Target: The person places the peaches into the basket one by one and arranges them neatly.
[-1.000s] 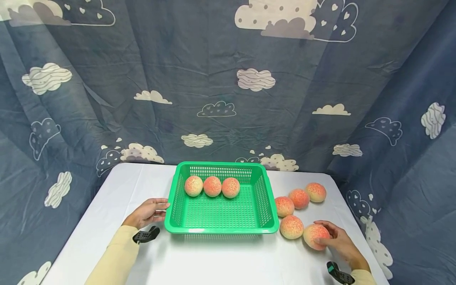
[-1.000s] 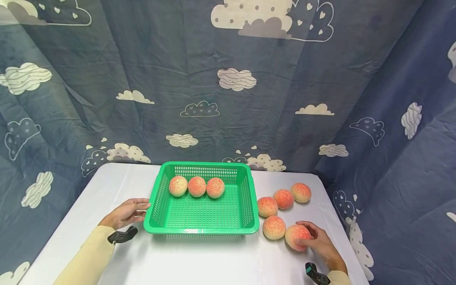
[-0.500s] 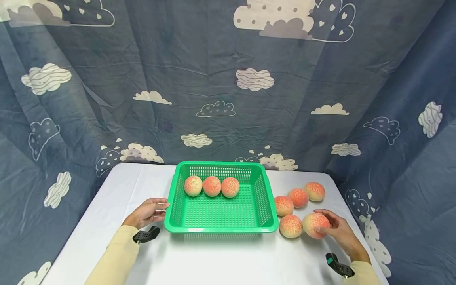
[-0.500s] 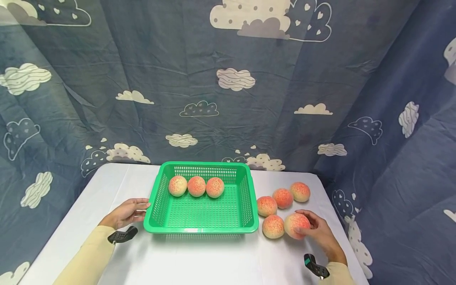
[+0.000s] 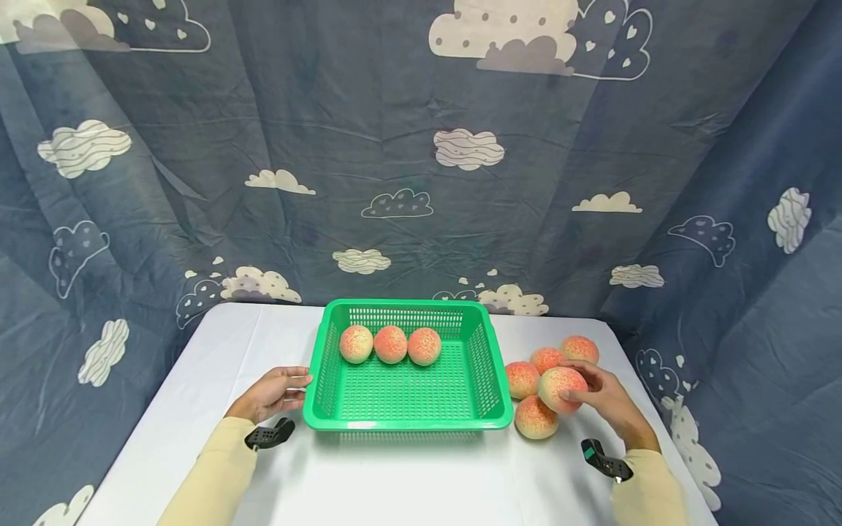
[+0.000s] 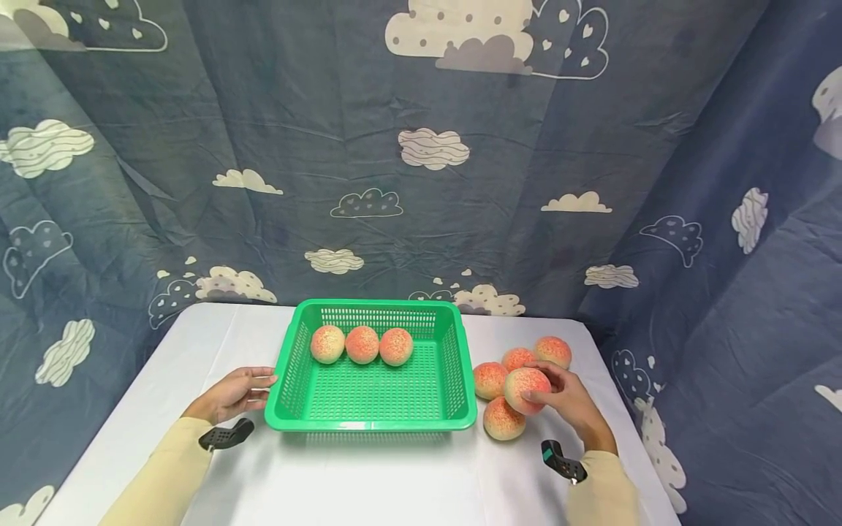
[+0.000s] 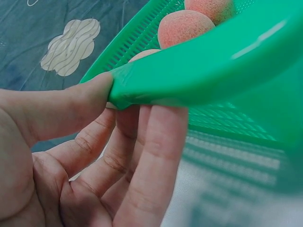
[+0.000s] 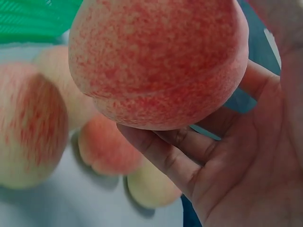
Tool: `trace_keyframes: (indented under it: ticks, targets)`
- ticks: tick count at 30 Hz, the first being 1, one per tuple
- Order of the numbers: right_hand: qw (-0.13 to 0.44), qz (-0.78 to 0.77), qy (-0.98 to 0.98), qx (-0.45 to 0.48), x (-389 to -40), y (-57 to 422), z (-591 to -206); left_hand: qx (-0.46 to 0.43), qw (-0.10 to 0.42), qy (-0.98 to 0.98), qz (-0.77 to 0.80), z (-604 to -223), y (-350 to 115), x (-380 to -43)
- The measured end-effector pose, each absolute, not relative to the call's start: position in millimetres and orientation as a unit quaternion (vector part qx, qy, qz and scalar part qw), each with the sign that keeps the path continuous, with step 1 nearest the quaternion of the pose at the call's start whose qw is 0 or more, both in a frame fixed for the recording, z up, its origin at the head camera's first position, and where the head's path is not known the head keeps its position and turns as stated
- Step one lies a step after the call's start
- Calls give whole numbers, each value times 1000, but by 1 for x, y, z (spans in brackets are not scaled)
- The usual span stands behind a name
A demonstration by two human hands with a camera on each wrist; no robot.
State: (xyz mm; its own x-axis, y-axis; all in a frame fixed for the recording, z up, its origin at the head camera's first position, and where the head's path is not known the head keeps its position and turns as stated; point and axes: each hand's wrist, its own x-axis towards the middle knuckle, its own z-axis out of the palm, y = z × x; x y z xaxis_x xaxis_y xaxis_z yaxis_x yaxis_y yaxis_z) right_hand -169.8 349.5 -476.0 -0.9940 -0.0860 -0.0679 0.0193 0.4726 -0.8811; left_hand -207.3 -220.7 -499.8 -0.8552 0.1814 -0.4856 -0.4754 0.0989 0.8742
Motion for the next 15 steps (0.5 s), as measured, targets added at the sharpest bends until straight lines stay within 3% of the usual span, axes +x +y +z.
trace_keyframes:
  ticks: [15]
  targets:
    - [58, -555, 824, -91, -212, 306, -455, -107, 247, 700, 661, -500, -221, -206]
